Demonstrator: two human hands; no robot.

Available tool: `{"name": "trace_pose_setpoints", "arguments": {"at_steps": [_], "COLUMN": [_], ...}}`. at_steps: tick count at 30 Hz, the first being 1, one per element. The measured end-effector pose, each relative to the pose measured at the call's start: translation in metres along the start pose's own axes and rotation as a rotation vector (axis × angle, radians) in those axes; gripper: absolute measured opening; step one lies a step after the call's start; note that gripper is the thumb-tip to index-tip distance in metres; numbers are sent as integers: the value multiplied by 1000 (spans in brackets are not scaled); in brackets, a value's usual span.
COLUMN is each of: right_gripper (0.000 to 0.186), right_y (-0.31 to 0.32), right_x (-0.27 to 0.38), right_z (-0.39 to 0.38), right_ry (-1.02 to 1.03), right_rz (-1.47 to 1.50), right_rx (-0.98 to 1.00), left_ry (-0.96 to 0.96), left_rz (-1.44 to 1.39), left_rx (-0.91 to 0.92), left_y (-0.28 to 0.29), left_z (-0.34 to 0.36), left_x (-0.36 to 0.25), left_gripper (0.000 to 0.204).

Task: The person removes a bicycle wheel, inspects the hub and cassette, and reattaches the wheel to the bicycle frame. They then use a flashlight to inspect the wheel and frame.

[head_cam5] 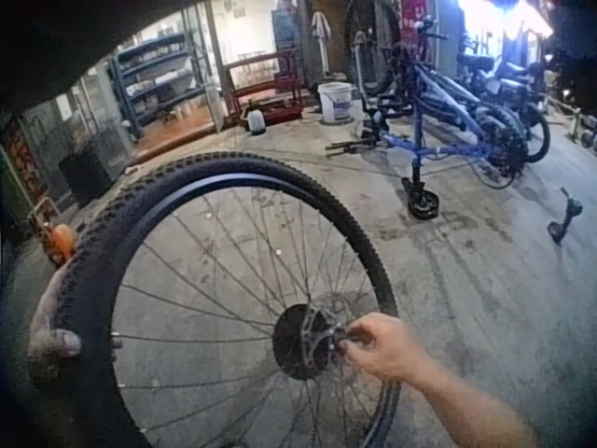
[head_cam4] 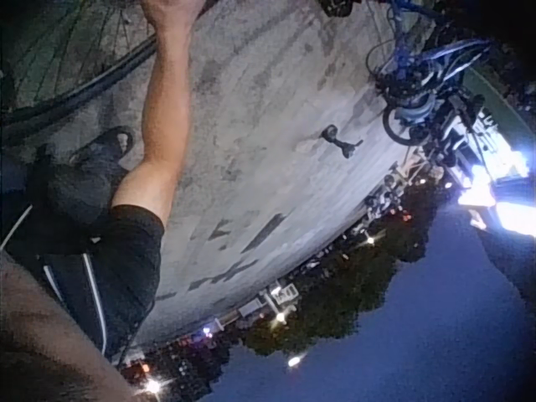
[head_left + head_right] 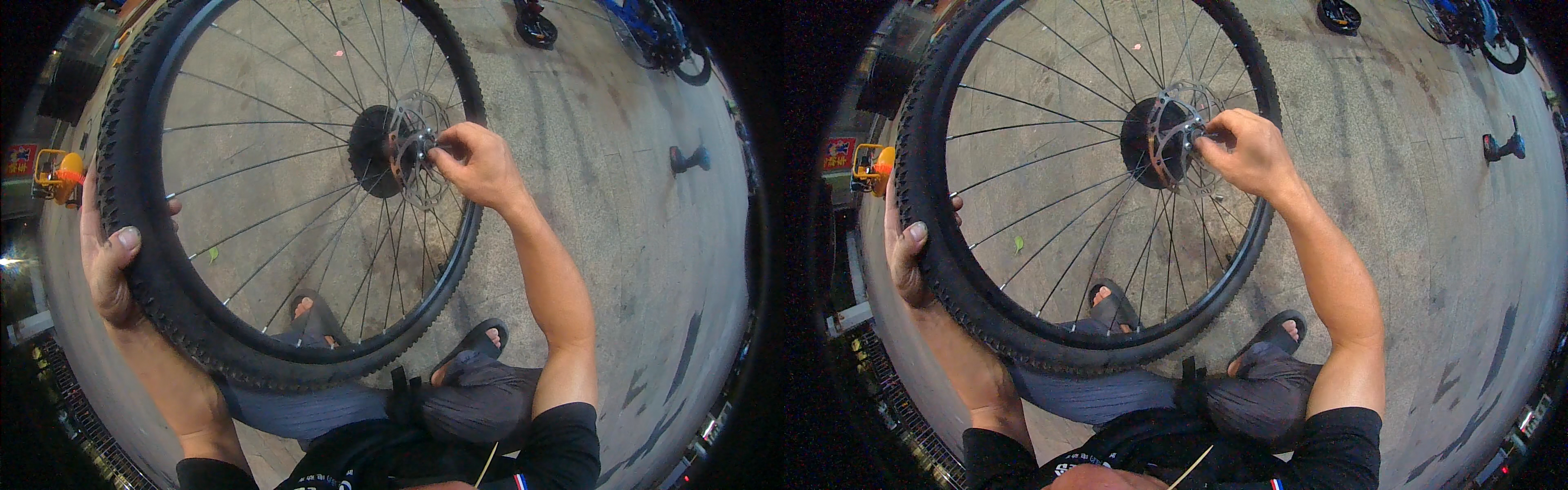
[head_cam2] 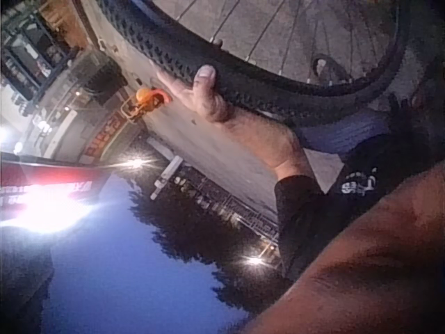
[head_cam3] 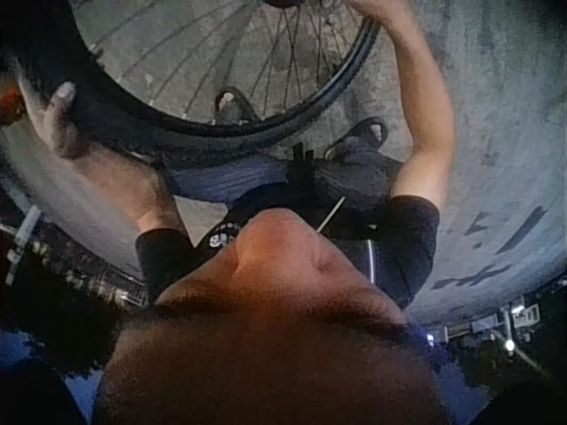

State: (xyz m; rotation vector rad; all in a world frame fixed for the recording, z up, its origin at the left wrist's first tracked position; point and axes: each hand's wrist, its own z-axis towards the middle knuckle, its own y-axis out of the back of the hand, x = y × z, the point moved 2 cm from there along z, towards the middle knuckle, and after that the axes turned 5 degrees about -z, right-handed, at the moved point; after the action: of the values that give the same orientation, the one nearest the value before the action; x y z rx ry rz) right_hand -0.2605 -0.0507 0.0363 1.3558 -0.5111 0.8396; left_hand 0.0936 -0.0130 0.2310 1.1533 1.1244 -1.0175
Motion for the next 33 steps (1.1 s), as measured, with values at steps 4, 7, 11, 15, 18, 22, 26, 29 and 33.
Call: {"name": "trace_pose_setpoints", "arguments": {"at_steps": [4, 7, 11, 15, 18, 22, 26, 29, 33], "right_gripper": [22, 22, 24, 16, 14, 17, 18, 18, 18], "right_y": [-3, -6, 4, 19, 4, -21, -8, -13, -12], "right_x": [-1, -6, -22, -43, -26, -22, -31, -35, -27], "right_z": [2, 2, -3, -11, -19, -8, -10, -17, -20], "right_ry": [-62, -150, -271, -354, -389, -312, -295, -311, -317], "right_rz": [40, 123, 103, 215, 283, 344, 325, 327, 381], "right_rx": [-5, 25, 48, -2, -29, -38, -45, -49, -89], "left_ry": [4, -3, -210, -2, 434, 506, 540, 531, 526], "left_rz": [40, 31, -154, -575, -383, -126, -385, -459, -528], "left_rx": [-1, 47, 104, 260, 399, 389, 421, 404, 446], "left_y": [-2, -10, -33, -19, -36, -89, -150, -151, -152], "left_z": [1, 1, 10, 89, 160, 102, 63, 55, 54], "left_x": [-9, -25, -28, 21, 149, 240, 269, 282, 283], "left_gripper": [97, 99, 96, 71, 39, 36, 32, 20, 15]}}
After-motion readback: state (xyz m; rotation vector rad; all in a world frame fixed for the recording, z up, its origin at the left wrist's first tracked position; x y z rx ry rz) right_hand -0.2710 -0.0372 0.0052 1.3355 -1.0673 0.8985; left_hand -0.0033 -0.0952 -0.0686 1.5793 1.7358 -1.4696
